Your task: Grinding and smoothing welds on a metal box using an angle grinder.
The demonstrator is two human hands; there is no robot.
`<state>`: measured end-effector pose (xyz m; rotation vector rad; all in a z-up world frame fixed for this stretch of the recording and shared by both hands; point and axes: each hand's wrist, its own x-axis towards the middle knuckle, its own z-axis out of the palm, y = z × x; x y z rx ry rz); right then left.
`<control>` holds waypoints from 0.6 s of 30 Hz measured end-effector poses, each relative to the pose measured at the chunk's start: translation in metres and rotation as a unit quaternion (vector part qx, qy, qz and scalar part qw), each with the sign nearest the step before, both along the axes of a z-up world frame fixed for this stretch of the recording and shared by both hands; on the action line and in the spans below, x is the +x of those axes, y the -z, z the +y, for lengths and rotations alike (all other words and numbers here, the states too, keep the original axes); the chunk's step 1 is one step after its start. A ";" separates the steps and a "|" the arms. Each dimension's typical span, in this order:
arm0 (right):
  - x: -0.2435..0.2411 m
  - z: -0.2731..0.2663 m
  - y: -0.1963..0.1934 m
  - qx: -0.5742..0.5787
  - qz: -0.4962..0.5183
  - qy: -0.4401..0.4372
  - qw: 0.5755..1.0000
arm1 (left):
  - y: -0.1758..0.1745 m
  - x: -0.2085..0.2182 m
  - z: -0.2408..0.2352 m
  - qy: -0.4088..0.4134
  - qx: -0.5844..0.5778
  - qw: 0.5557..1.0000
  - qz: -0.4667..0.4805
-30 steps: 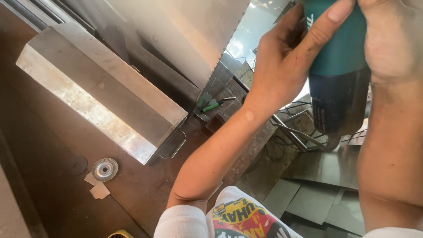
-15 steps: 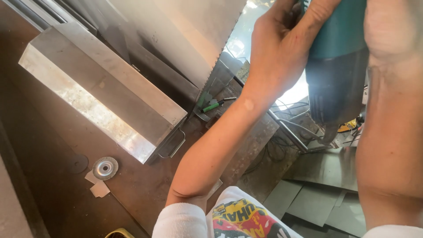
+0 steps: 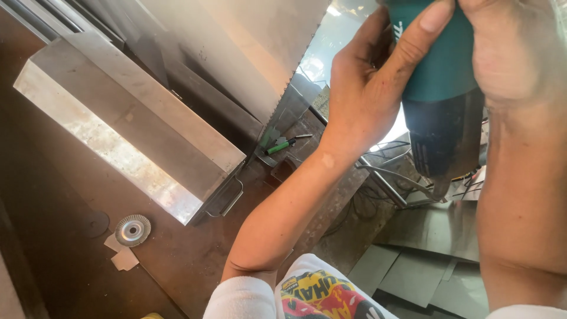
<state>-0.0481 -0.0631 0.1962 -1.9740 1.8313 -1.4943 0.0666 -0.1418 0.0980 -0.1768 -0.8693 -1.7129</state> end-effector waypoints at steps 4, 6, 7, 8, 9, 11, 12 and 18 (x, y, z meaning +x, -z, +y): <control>-0.019 0.011 0.023 -0.020 0.104 0.019 0.994 | 0.005 0.002 -0.001 0.064 -0.001 0.997 0.032; -0.009 0.017 0.031 -0.042 0.208 0.032 0.977 | 0.008 0.010 -0.001 0.124 0.008 0.990 0.066; 0.014 0.020 0.038 -0.002 0.147 0.080 0.986 | 0.022 0.014 -0.001 0.125 -0.011 0.992 0.020; 0.036 0.022 0.044 0.041 0.083 0.123 0.988 | 0.035 0.017 -0.001 0.125 -0.030 0.991 -0.025; 0.050 0.019 0.052 0.036 0.079 0.121 0.989 | 0.053 0.016 -0.001 0.123 -0.035 0.991 -0.029; 0.078 0.017 0.066 0.022 0.146 0.149 0.978 | 0.088 0.013 -0.001 0.127 0.012 0.988 -0.082; 0.077 0.015 0.076 0.018 0.143 0.149 0.978 | 0.095 0.010 0.002 0.126 0.007 0.988 -0.085; 0.093 0.003 0.093 0.033 0.210 0.162 0.964 | 0.091 0.014 0.008 -0.021 0.032 0.998 -0.055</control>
